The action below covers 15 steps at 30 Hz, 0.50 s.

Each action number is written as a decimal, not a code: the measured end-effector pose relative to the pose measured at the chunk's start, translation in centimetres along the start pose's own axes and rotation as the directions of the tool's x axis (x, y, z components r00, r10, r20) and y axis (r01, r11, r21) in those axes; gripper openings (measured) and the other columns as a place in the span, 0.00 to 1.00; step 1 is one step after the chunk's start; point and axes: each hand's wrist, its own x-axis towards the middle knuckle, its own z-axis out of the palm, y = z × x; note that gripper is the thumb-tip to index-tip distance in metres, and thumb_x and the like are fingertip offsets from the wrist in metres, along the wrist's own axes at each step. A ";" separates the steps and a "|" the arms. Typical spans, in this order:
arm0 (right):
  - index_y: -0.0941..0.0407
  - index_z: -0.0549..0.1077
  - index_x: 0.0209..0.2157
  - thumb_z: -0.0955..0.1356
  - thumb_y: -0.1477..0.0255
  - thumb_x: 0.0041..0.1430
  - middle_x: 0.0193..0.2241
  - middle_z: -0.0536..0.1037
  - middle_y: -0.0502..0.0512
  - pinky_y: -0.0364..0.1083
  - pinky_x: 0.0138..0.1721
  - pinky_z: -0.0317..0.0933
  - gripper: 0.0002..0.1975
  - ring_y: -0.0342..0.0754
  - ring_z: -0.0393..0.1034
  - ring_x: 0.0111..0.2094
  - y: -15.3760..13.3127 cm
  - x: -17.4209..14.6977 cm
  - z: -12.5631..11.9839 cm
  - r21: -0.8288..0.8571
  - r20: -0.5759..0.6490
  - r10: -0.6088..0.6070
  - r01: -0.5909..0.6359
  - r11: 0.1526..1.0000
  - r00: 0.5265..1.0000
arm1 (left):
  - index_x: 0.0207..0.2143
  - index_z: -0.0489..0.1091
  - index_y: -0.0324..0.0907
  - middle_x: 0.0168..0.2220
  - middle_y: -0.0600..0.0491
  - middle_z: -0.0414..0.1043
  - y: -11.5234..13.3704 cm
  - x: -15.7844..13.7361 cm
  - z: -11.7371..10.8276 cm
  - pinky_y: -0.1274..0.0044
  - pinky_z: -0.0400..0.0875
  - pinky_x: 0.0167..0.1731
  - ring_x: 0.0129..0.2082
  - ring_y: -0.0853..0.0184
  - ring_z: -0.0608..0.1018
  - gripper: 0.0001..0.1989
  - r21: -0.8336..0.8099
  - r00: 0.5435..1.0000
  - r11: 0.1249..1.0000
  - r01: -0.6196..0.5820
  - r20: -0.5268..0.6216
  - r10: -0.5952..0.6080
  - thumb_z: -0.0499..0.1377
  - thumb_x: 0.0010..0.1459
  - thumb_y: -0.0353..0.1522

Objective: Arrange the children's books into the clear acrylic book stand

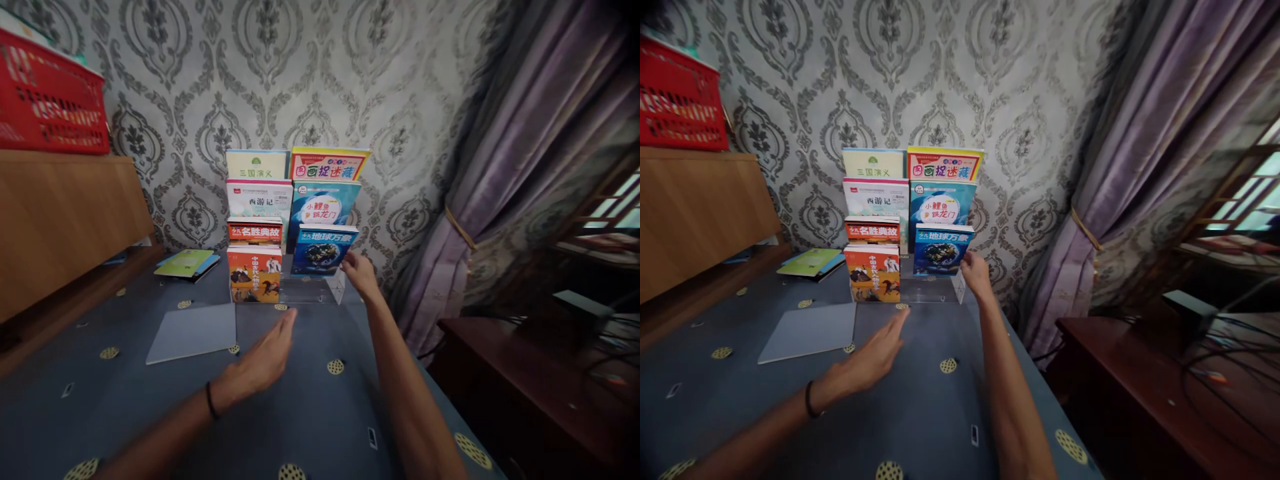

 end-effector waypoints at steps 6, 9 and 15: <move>0.56 0.72 0.54 0.66 0.70 0.53 0.46 0.81 0.62 0.59 0.46 0.75 0.25 0.58 0.77 0.48 0.5 -1.4 0.9 0.086 0.009 0.041 -0.042 0.995 0.999 | 0.66 0.52 0.40 0.65 0.40 0.64 -5.4 -4.7 0.0 0.61 0.64 0.65 0.65 0.60 0.68 0.26 -0.058 0.987 0.989 0.134 -0.079 -0.138 0.45 0.67 0.27; 0.57 0.71 0.54 0.65 0.69 0.52 0.48 0.80 0.64 0.58 0.42 0.76 0.26 0.59 0.77 0.50 0.5 -1.7 1.1 0.170 0.008 0.087 -0.087 0.982 0.996 | 0.65 0.55 0.42 0.61 0.42 0.68 -6.8 -5.3 0.4 0.62 0.67 0.62 0.62 0.61 0.71 0.24 -0.113 0.977 0.982 0.148 -0.136 -0.163 0.45 0.67 0.29; 0.57 0.71 0.53 0.65 0.67 0.49 0.49 0.80 0.63 0.56 0.41 0.77 0.28 0.60 0.76 0.52 0.6 -1.9 1.3 0.277 0.008 0.139 -0.136 0.951 0.990 | 0.64 0.56 0.41 0.59 0.42 0.69 -7.2 -5.6 0.8 0.63 0.70 0.59 0.59 0.61 0.74 0.23 -0.140 0.976 0.983 0.120 -0.166 -0.142 0.45 0.67 0.29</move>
